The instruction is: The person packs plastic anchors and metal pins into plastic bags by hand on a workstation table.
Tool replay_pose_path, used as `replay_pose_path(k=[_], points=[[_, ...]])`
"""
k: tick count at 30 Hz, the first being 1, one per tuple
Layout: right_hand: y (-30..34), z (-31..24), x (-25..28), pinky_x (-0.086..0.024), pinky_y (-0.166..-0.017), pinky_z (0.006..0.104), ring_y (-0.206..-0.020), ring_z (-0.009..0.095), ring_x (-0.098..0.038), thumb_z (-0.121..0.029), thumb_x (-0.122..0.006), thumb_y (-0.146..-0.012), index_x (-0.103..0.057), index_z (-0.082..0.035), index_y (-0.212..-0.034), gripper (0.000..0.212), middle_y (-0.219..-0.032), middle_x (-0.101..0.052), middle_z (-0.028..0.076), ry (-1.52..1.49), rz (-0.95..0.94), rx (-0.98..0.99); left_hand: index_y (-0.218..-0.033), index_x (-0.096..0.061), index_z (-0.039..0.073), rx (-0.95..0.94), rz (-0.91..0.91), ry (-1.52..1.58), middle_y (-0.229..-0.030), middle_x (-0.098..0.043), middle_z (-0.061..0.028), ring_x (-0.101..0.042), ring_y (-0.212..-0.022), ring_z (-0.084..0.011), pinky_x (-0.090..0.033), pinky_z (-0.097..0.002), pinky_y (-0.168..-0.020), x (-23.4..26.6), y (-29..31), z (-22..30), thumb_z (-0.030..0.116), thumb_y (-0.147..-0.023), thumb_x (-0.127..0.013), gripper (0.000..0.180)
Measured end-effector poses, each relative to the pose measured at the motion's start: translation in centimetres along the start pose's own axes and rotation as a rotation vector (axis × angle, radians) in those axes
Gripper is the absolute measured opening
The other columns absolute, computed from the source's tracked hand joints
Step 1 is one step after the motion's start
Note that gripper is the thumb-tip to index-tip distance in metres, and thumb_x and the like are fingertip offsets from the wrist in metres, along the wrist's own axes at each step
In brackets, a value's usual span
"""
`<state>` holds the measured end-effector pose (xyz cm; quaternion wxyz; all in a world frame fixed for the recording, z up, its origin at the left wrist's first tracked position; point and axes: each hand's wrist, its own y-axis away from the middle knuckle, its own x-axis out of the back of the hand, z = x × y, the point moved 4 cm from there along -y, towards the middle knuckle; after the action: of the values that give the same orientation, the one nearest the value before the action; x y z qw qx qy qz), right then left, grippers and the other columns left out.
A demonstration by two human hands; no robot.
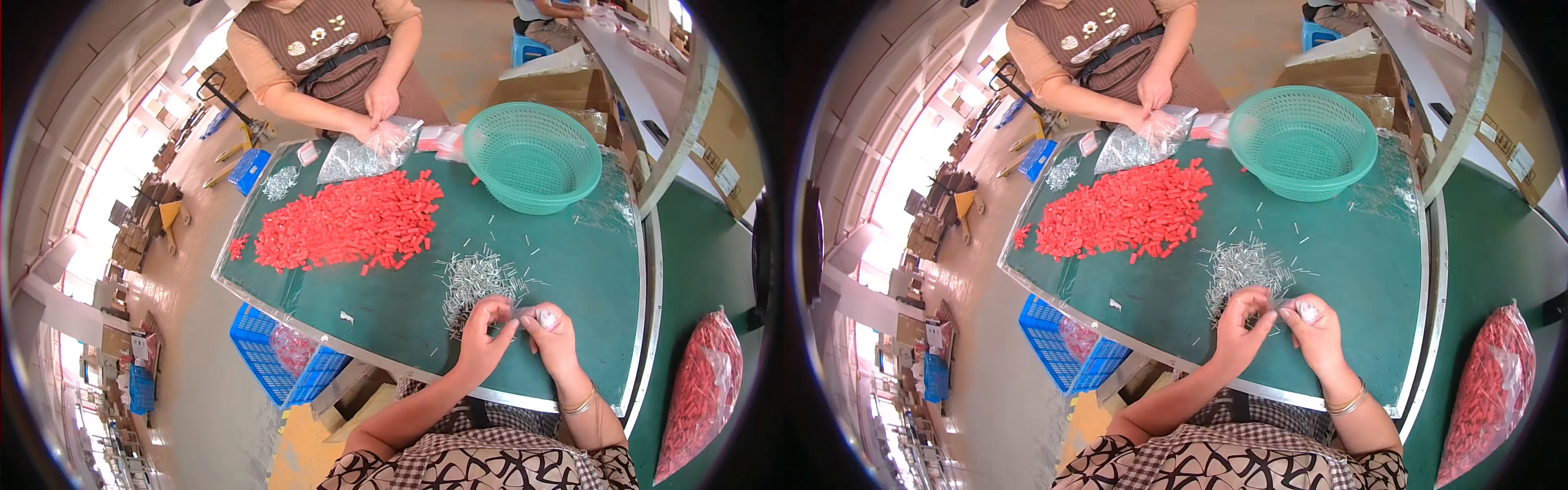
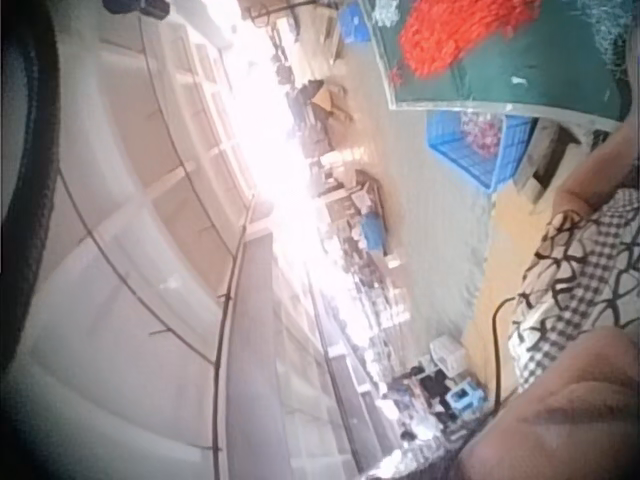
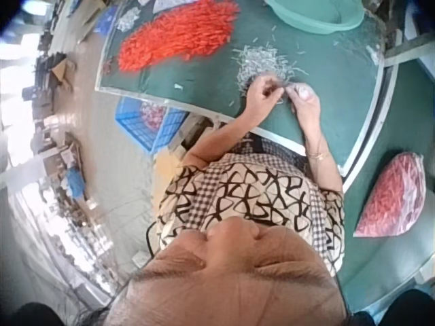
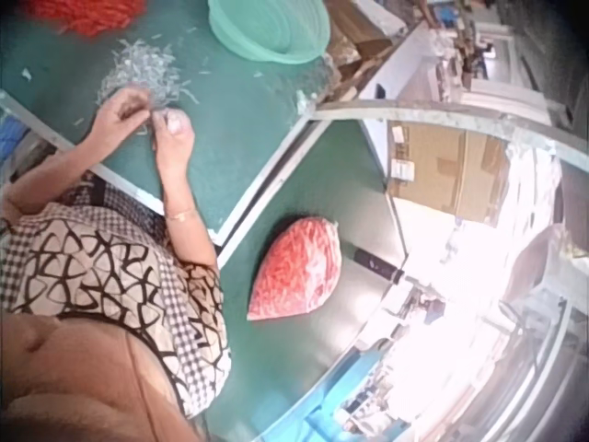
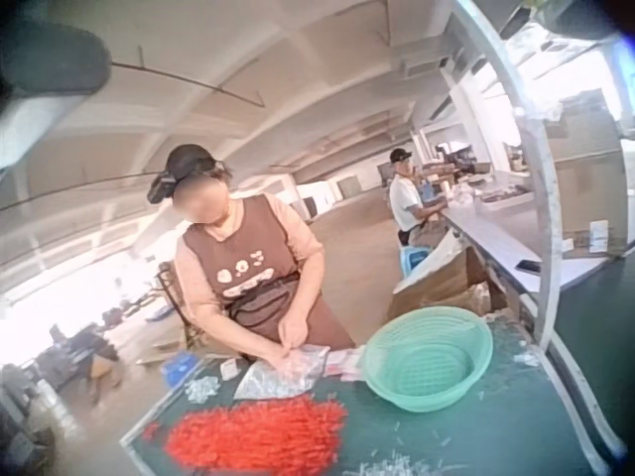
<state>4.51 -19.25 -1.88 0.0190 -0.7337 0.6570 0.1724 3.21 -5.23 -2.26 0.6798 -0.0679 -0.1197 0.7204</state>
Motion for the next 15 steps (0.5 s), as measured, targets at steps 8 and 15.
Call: replay_pose_path(k=[8, 15], points=[[0.4, -0.7, -0.9, -0.038, -0.043, 0.0184, -0.050, 0.003, -0.048, -0.006, -0.067, -0.083, -0.063, -0.002, -0.082, 0.005, -0.067, -0.061, -0.001, 0.235, -0.077, 0.033, -0.101, -0.063, 0.000, -0.022, -0.243, -0.215, -0.095, -0.063, -0.0090, -0.060, -0.082, -0.0150, -0.049, -0.0269, -0.072, 1.7, -1.8, 3.1, 0.001, -0.082, -0.062, 0.019], [0.6, 0.0, -0.6, -0.037, -0.043, 0.0200, -0.048, 0.004, -0.048, -0.009, -0.068, -0.082, -0.057, -0.004, -0.073, 0.016, -0.060, -0.055, -0.002, 0.173, -0.081, 0.080, -0.096, -0.064, -0.001, 0.299, -0.230, 0.000, -0.083, -0.063, -0.0021, -0.057, -0.074, -0.0075, -0.045, -0.0218, -0.065, 1.8, -0.4, 1.0, 0.005, -0.086, -0.062, 0.012]])
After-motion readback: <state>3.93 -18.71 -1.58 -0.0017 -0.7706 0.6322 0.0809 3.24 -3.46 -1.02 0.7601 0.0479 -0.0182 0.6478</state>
